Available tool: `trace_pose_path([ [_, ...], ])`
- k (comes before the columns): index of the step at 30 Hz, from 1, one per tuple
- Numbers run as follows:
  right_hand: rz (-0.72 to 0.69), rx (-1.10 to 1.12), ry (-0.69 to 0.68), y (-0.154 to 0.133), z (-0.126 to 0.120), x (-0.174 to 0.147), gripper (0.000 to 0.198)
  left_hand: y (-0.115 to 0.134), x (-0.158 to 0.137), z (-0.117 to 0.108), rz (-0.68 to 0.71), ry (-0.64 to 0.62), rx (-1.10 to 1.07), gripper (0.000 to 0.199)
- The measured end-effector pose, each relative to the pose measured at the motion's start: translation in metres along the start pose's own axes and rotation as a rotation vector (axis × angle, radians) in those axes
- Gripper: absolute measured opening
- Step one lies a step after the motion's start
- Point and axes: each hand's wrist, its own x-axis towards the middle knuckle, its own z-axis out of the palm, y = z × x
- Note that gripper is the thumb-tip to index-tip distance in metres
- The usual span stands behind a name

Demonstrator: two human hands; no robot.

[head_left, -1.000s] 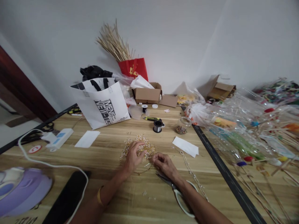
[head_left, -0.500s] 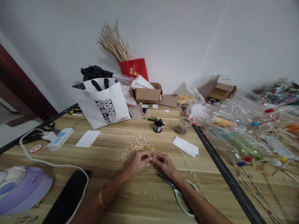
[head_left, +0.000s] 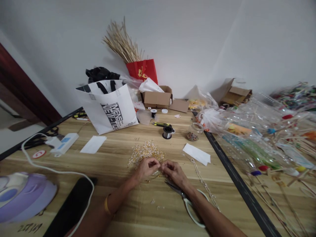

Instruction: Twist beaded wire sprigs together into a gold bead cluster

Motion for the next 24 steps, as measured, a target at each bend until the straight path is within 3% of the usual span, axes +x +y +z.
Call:
trace_pose_path([
  [11,0.088,0.138,0.116,-0.002,-0.003,0.000,0.034,-0.021,0.009,-0.019,0.004,0.070,-0.031,0.020],
  [18,0.075,0.143,0.103,0.003,-0.004,0.000,0.030,-0.033,0.013,-0.037,-0.018,-0.161,0.282,0.012],
  [24,0.076,0.124,0.087,0.004,-0.005,0.000,0.029,-0.015,0.007,-0.040,0.023,-0.262,0.513,0.014],
])
